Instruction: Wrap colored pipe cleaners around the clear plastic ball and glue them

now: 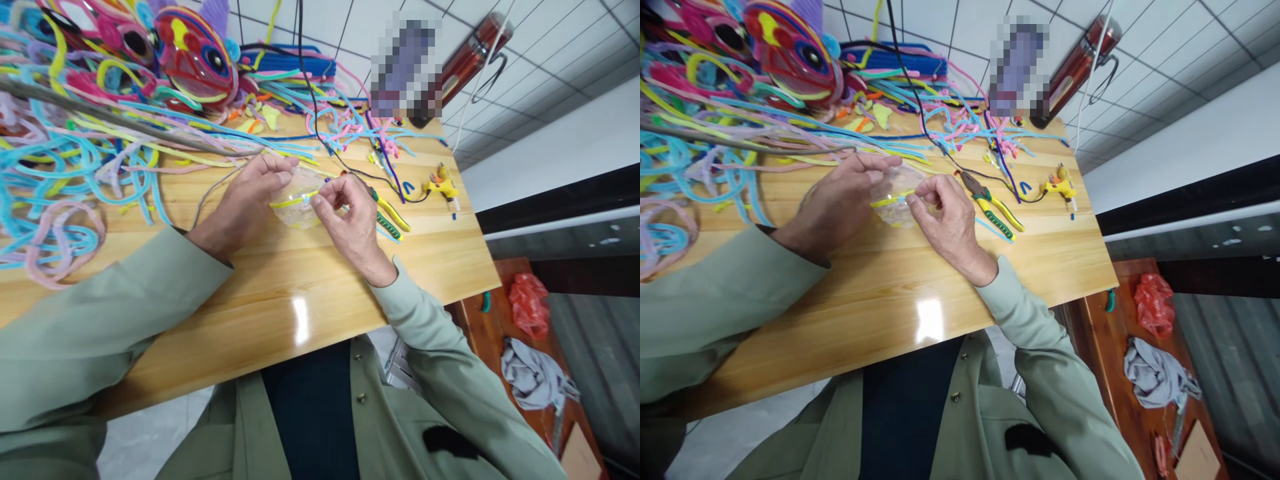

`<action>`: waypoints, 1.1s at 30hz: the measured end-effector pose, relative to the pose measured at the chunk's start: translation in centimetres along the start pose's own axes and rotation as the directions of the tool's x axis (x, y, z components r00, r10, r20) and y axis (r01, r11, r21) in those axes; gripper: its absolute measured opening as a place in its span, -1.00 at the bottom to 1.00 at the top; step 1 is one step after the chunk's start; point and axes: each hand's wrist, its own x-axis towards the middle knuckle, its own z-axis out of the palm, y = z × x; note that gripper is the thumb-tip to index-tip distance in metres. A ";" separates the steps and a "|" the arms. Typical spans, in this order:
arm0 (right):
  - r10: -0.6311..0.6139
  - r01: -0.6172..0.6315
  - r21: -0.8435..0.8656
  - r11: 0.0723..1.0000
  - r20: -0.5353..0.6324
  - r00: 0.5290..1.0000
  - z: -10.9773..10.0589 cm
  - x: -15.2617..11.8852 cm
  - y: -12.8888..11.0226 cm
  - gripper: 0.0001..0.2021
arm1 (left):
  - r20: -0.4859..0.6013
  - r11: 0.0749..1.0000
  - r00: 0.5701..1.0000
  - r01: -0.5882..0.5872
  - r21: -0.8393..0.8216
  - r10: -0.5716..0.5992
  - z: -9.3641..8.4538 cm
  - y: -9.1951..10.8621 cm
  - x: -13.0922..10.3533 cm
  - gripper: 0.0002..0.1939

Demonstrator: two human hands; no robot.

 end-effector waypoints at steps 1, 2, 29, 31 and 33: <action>0.008 -0.008 0.002 1.000 0.004 1.000 0.0 0.0 -0.1 -0.75 | -0.007 0.999 1.000 -0.015 0.030 0.015 0.1 -0.1 -0.1 -0.22; 0.014 -0.014 0.008 1.000 0.007 1.000 -0.1 0.1 -0.1 -0.75 | -0.017 0.997 0.999 -0.040 0.059 0.041 0.3 -0.1 -0.2 -0.20; 0.042 -0.043 0.054 0.998 0.015 0.999 -0.4 0.0 0.1 -0.79 | 0.080 0.761 0.925 -0.354 0.543 0.373 1.6 -0.7 -1.9 -0.22; 0.028 -0.030 0.069 0.997 0.020 0.999 -0.5 0.0 -0.1 -0.78 | 0.073 0.756 0.925 -0.349 0.554 0.374 1.7 -0.5 -2.0 -0.26; 0.020 -0.022 0.081 0.996 0.024 1.000 -0.6 0.0 -0.5 -0.76 | 0.070 0.744 0.915 -0.366 0.559 0.398 1.8 -0.4 -2.1 -0.29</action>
